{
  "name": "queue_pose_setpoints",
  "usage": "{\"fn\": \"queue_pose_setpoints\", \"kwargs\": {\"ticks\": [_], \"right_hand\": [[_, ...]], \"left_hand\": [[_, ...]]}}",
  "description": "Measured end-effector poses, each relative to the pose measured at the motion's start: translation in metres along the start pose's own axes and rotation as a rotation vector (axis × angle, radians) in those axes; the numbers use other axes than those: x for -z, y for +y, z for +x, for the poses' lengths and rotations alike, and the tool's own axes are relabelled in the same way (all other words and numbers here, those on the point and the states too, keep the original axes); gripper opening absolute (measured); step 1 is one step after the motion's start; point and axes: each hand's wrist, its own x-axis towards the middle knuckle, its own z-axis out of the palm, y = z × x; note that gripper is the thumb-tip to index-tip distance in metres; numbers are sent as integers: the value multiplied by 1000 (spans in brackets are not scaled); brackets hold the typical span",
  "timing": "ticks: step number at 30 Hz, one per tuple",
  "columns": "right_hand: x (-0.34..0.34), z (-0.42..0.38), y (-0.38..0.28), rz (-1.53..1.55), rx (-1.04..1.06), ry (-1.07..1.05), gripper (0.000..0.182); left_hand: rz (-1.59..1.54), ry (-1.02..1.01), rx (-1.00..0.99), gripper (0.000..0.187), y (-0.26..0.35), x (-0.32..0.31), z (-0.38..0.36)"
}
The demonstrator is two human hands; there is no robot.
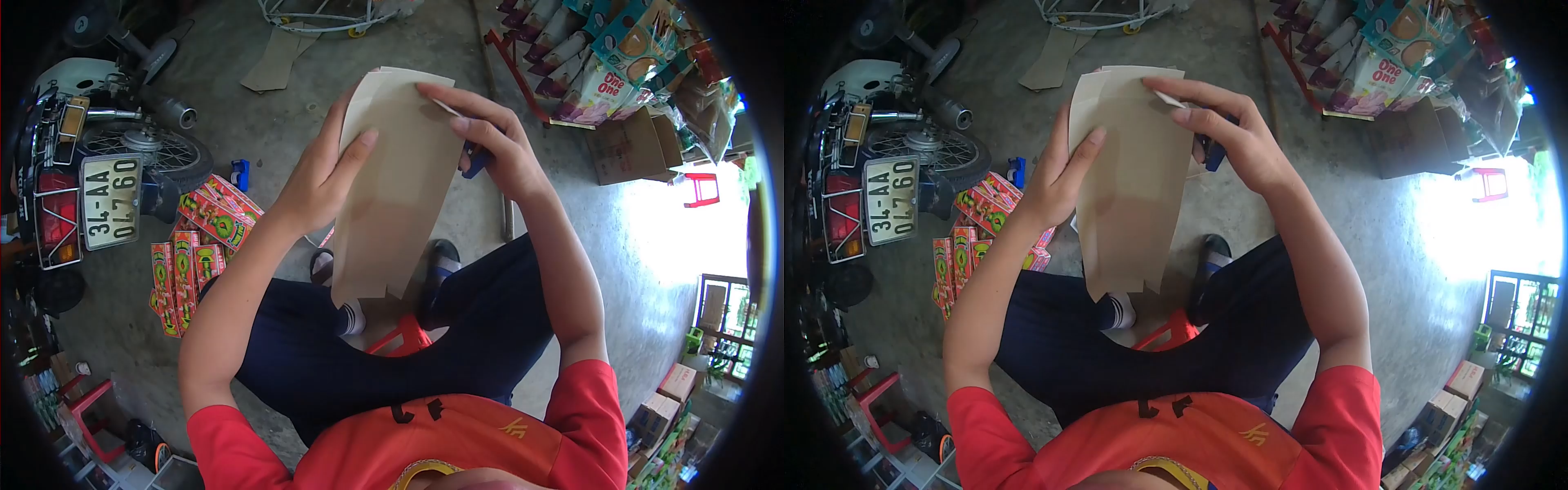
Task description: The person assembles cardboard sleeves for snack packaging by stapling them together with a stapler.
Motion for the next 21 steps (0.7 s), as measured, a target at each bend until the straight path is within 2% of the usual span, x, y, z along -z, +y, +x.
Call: {"fn": "queue_pose_setpoints", "kwargs": {"ticks": [2, 5, 8, 11, 14, 18, 21], "right_hand": [[0, 2, 3, 69, -5, 37, 55], [3, 2, -1, -74, -21, 5, 69], [3, 3, 6, -145, 55, -5, 60], [0, 2, 7, -44, 24, -4, 48], [-6, 3, 8, 51, 79, 91, 33], [2, 6, 14, -130, 88, 47, 33], [1, 8, 18, -167, 137, 47, 35]], "left_hand": [[37, -6, -57, 52, 1, 0, 1], [-12, -60, 41, 47, 15, 1, 0], [-35, -121, -21, 44, 6, 5, 2], [-120, -130, 125, 44, 7, 3, 1], [-194, -137, 199, 41, 7, 4, 1], [-296, -18, 217, 35, 3, 2, -2], [-366, 39, 194, 42, 2, -4, -2]]}}
